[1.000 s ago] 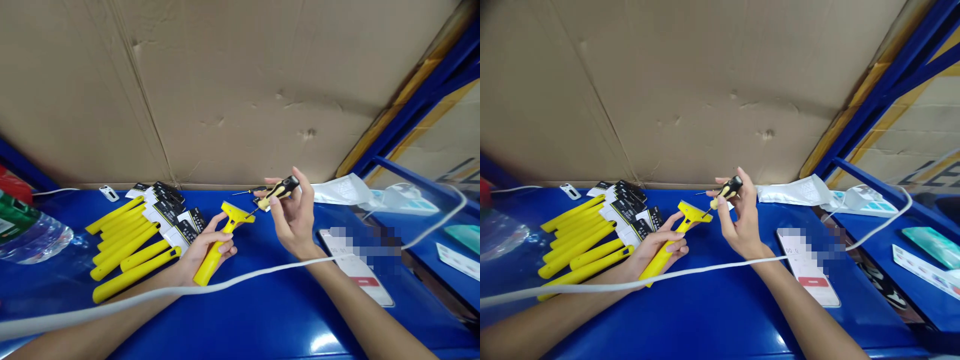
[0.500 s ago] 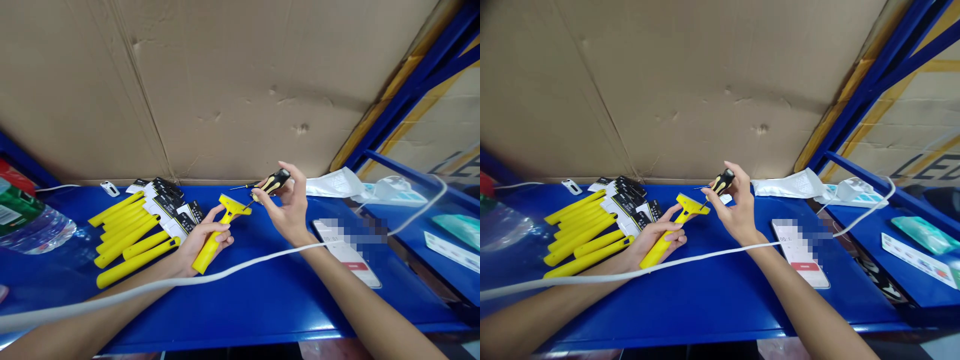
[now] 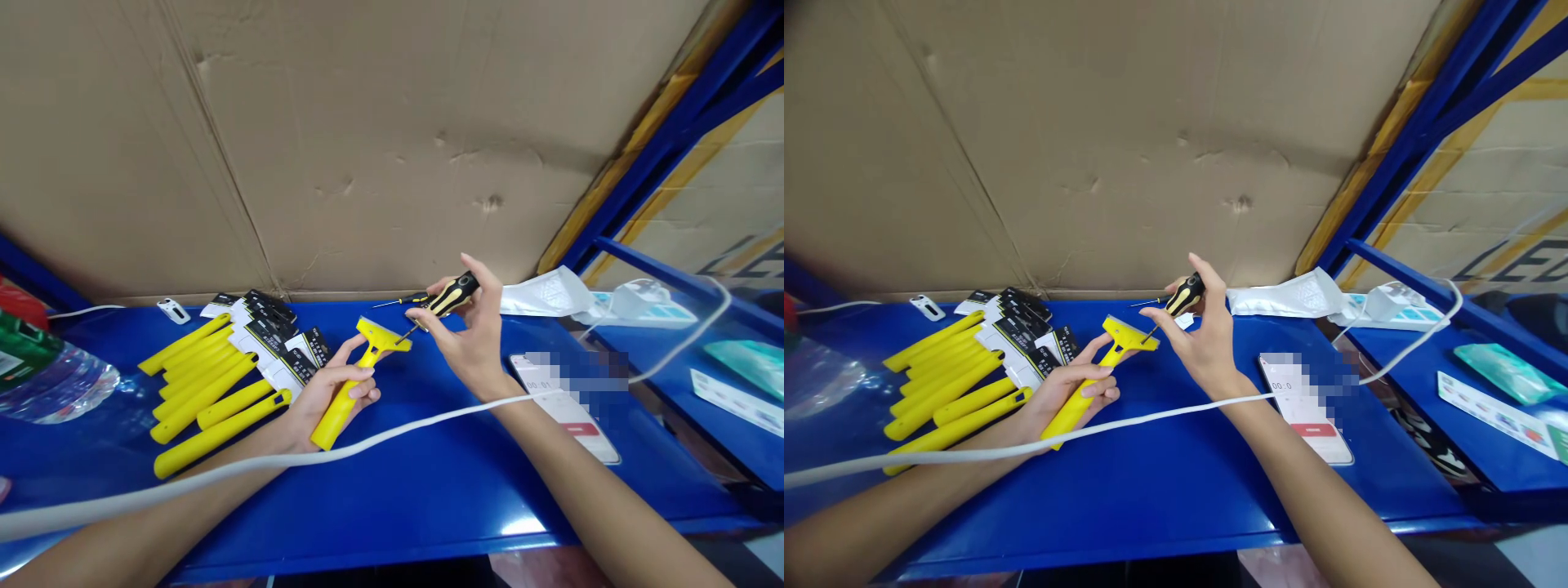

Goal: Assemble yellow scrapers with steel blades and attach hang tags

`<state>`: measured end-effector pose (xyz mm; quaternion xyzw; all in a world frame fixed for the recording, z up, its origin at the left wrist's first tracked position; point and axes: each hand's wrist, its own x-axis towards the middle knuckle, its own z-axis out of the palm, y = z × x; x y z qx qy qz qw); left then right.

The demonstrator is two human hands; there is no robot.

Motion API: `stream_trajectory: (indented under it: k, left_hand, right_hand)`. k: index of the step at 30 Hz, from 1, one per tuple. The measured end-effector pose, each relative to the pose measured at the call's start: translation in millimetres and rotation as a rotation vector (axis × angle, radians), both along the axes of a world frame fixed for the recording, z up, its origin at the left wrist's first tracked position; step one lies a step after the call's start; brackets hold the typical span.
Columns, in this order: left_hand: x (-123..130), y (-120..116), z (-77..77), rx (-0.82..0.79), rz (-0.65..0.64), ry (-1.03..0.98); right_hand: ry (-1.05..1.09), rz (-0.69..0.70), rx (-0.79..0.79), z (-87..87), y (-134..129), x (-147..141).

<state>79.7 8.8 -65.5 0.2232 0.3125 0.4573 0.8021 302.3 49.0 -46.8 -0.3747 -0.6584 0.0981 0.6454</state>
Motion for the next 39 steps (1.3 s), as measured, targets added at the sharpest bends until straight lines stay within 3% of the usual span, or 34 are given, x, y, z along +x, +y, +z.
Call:
stream_trajectory:
  k: [3, 6, 13, 16, 19, 27, 30, 36, 39]
  left_hand:
    - [0, 3, -0.8, -0.024, 0.017, -0.006]
    - [-1, 4, -1.4, -0.045, 0.021, -0.024]
    - [-1, 0, -0.3, -0.059, 0.025, -0.069]
    - [-1, -1, 2.5, -0.066, 0.026, -0.087]
    - [-1, -2, 5.3, -0.069, 0.026, -0.112]
    - [-3, 0, 4.3, -0.098, 0.078, -0.188]
    - [-4, 3, 7.2, -0.096, 0.101, -0.173]
    - [-5, 3, 22.1, -0.026, 0.157, -0.154]
    - [-6, 2, 26.7, 0.034, 0.167, -0.105]
  right_hand:
    - [-0.066, 0.153, -0.017, 4.4, -3, 2]
    - [-0.139, 0.242, -0.061, 19.4, 1, 3]
    - [-0.687, 0.281, -0.115, 99.1, 39, -12]
    - [-0.866, 0.270, -0.249, 129.3, 50, -26]
    - [-0.975, 0.269, -0.366, 148.1, 53, -33]
    - [-1.004, 0.350, -0.502, 162.1, 37, -10]
    - [-0.958, 0.400, -0.444, 164.1, 33, -6]
    - [-0.982, 0.097, -0.311, 165.7, 32, -5]
    - [-0.925, 0.132, -0.294, 167.7, 28, 0]
